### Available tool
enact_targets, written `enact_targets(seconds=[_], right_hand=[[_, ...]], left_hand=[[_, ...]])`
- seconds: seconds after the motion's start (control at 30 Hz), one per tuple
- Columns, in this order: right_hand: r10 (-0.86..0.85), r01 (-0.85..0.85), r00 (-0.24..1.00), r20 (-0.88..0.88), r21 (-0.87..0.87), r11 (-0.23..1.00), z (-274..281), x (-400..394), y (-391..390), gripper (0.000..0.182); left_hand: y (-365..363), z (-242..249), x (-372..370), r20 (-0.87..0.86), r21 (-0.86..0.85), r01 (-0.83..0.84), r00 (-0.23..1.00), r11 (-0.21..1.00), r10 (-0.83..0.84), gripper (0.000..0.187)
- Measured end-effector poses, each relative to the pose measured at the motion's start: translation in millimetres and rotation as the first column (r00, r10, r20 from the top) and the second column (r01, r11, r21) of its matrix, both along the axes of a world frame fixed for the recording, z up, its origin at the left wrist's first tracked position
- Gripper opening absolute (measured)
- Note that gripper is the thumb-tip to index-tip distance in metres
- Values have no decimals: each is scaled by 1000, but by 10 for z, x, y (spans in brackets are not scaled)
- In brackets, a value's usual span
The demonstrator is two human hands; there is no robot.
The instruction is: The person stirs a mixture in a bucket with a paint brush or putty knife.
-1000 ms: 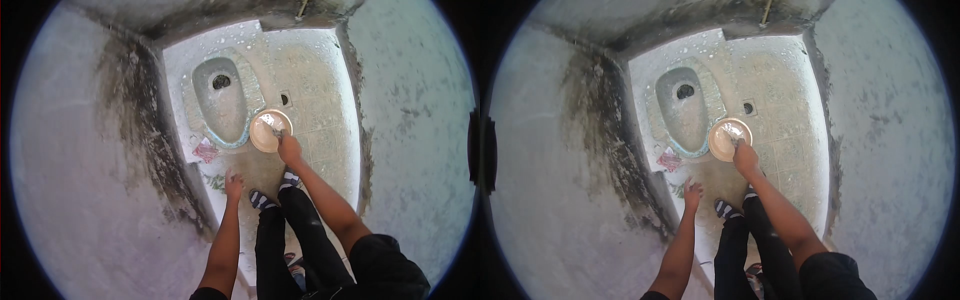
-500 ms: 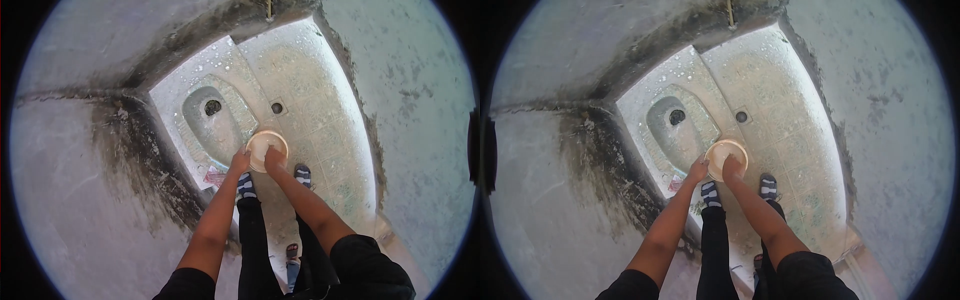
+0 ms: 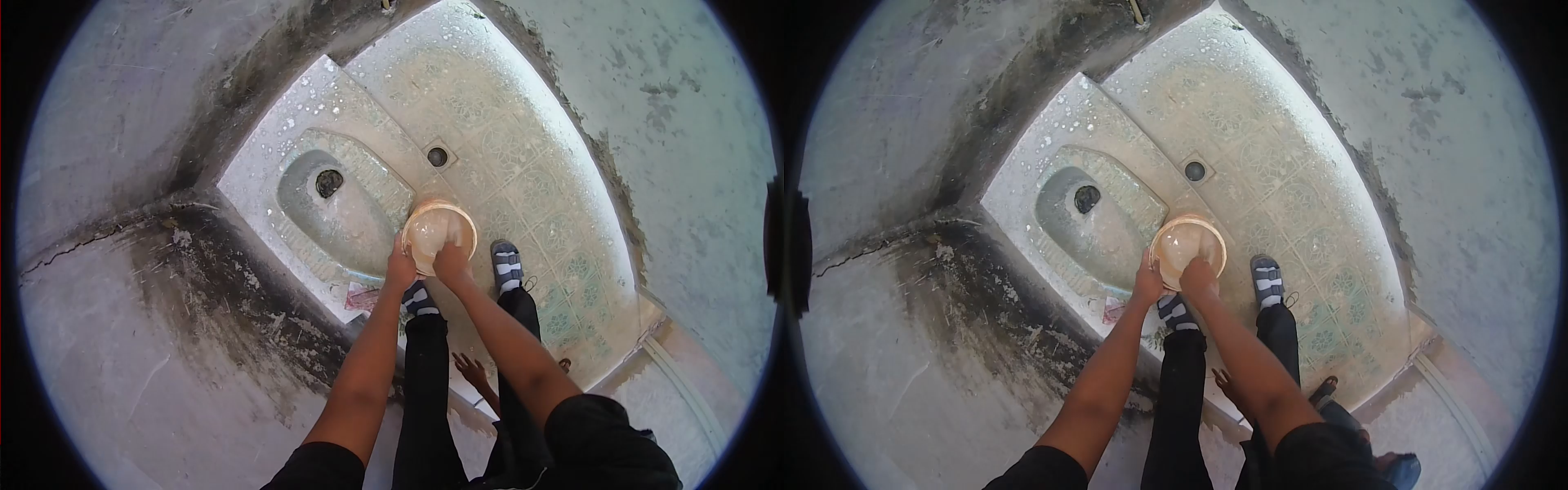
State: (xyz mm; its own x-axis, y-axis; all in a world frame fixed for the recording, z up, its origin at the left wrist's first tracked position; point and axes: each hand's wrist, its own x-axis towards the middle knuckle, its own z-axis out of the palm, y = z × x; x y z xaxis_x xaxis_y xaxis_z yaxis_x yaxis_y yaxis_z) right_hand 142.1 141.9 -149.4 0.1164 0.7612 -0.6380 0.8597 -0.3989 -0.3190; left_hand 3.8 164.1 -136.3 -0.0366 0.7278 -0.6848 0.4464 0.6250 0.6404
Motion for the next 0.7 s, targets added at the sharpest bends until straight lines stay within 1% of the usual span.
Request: enact_targets(seconds=[0.03,0.07,0.1,0.13,0.17,0.23,0.27,0.3,0.33,0.37,0.4,0.43,0.47,0.5,0.53,0.57,0.63,0.67,0.7], right_hand=[[-67,80,993,-92,145,986,-14,-30,-20,21],[-69,82,994,-88,146,986,-33,-46,-27,21],[-636,596,700,-324,-226,771,164,-103,115,22],[-957,735,104,-270,-627,257,207,-126,204,24],[-957,736,103,-270,-627,256,251,-103,269,24],[-945,750,-64,-320,-641,166,275,-20,300,20],[-946,751,-67,-318,-640,162,327,27,307,20],[-750,773,542,-379,-125,622,524,80,362,19],[-331,340,939,-90,355,871,610,117,388,19],[-327,336,941,-88,354,873,631,126,423,19],[-236,228,972,8,231,946,599,147,456,20],[-127,118,988,92,97,988,593,164,494,20],[-117,107,989,95,104,989,567,149,497,20],[-52,50,997,64,35,998,452,114,440,19],[9,-8,1000,29,-36,999,418,74,412,18],[18,-17,999,32,-37,999,377,36,381,18],[-212,214,976,-53,31,976,324,-75,328,19],[-205,207,977,-51,33,978,272,-122,301,19],[-707,627,622,-338,-327,707,87,-147,214,20]], left_hand=[[11,14,-9,23,41,16,1000,999,-17,46],[20,30,-8,46,84,32,998,996,-36,47],[63,118,12,51,87,33,998,996,-38,47],[122,240,29,81,-5,2,997,1000,-2,47],[157,333,33,107,-103,-25,994,994,36,47],[78,138,-21,113,-108,-16,993,994,28,47],[31,26,-47,121,-109,-9,992,994,22,48],[33,27,-44,122,-111,-8,992,994,21,48],[54,55,-26,213,-196,-91,968,976,133,49],[59,98,-21,292,-288,-165,923,943,250,49],[59,144,-27,293,-287,-171,921,943,256,49],[70,193,-21,311,-294,-184,909,938,276,49],[99,237,-2,332,-299,-197,896,934,295,49],[114,238,6,338,-293,-204,892,934,301,49],[106,232,3,276,-213,-169,934,962,225,49],[84,224,-1,204,-138,-129,967,982,156,49],[19,78,-23,203,-158,-138,964,978,169,49],[-1,-16,-37,200,-174,-139,964,975,173,49],[-38,-93,-55,205,-173,-142,963,975,177,49]])
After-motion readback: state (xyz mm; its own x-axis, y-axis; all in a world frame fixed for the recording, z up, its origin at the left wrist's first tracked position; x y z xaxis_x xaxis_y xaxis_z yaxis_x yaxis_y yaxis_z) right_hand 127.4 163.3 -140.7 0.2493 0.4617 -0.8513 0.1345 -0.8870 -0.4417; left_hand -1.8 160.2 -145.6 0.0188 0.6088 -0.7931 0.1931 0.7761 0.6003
